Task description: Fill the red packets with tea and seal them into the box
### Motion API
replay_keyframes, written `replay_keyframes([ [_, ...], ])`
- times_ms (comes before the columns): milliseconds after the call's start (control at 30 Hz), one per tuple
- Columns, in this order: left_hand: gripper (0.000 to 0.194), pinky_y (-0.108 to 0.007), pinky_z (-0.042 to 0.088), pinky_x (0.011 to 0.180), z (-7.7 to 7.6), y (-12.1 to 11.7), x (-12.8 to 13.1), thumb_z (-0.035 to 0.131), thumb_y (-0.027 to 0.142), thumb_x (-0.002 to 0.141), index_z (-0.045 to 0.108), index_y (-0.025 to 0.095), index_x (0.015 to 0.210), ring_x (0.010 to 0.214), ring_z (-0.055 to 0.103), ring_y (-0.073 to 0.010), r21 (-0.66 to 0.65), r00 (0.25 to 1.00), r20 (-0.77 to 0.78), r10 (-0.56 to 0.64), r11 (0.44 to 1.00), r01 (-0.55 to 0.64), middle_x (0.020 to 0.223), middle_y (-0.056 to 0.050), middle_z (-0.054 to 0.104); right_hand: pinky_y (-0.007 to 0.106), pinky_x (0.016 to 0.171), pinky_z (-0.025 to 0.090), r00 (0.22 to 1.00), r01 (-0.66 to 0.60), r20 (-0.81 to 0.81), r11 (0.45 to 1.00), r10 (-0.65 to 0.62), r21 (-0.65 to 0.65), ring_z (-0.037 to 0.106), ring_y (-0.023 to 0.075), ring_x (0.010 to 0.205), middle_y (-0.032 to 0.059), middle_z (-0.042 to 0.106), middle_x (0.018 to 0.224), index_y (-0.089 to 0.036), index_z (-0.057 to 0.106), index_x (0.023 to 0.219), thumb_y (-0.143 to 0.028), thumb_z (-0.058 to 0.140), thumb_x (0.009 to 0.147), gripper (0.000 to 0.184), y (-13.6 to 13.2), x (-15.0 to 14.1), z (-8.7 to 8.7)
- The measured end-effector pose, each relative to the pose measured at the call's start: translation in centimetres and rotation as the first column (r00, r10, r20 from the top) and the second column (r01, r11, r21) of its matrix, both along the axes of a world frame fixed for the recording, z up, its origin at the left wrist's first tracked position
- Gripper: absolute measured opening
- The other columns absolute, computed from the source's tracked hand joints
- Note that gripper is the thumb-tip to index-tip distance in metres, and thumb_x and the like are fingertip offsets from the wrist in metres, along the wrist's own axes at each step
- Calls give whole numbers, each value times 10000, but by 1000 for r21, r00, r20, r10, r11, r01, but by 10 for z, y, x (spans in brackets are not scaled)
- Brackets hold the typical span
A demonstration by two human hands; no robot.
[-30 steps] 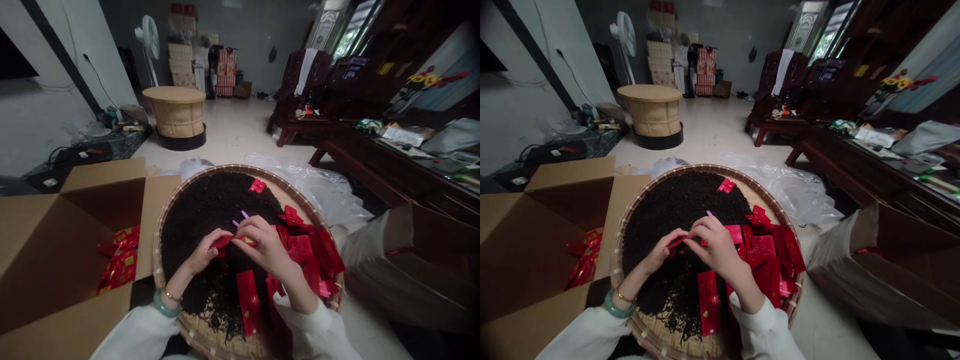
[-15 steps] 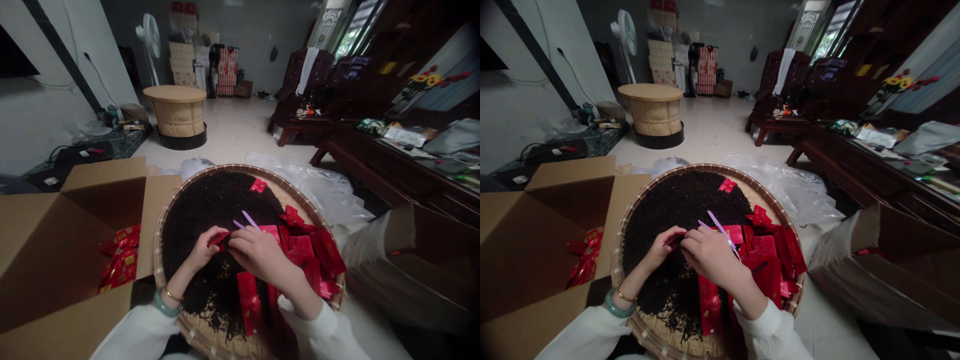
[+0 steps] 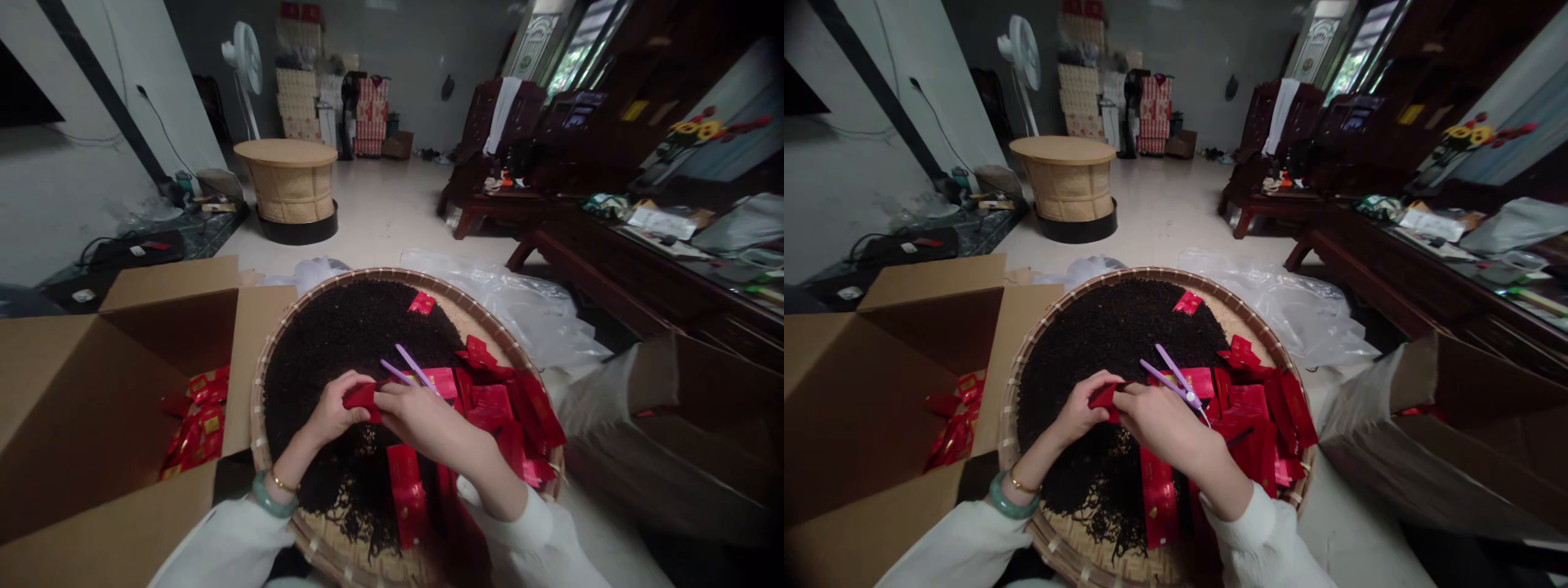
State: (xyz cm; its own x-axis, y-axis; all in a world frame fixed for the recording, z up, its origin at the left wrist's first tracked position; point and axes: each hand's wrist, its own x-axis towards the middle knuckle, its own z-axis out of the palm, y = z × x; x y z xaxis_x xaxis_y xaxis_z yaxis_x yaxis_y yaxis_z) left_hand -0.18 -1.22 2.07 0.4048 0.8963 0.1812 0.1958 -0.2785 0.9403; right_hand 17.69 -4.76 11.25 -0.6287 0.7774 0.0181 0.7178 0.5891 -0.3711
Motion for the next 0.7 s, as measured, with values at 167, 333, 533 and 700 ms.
replay_keyframes([
  [167, 829, -304, 430, 742, -7, 1, 1, 519, 842, 554, 677, 142, 970, 822, 568, -242, -28, 999, -26, -28, 999, 28, 878, -87, 638, 253, 562, 401, 985, 66, 158, 998, -67, 13, 654, 191, 699, 59, 676, 863, -201, 704, 913, -138, 584, 830, 158, 9, -5, -12],
  [333, 827, -303, 432, 745, -11, 1, 4, 533, 837, 549, 677, 130, 954, 827, 580, -249, -99, 1000, 4, -27, 995, 28, 893, -95, 659, 234, 531, 367, 973, 122, 188, 989, -135, 82, 658, 171, 678, 43, 705, 793, -210, 718, 858, -88, 589, 778, 195, 18, -10, -20],
  [533, 785, -308, 432, 775, -12, 0, 4, 567, 803, 571, 683, 128, 954, 840, 586, -252, -139, 998, 35, -55, 989, 59, 902, -100, 676, 242, 508, 355, 971, 118, 199, 989, -135, 94, 671, 198, 674, 58, 725, 788, -191, 713, 767, -93, 639, 742, 125, 19, -8, -22],
  [700, 796, -310, 448, 728, -9, 2, 4, 543, 820, 572, 683, 113, 910, 779, 576, -233, -186, 994, 110, -27, 981, 47, 836, -88, 665, 230, 580, 413, 993, 112, -49, 989, -108, 99, 680, 170, 706, 16, 733, 789, -232, 715, 843, -184, 659, 801, 85, 20, 2, -17],
])
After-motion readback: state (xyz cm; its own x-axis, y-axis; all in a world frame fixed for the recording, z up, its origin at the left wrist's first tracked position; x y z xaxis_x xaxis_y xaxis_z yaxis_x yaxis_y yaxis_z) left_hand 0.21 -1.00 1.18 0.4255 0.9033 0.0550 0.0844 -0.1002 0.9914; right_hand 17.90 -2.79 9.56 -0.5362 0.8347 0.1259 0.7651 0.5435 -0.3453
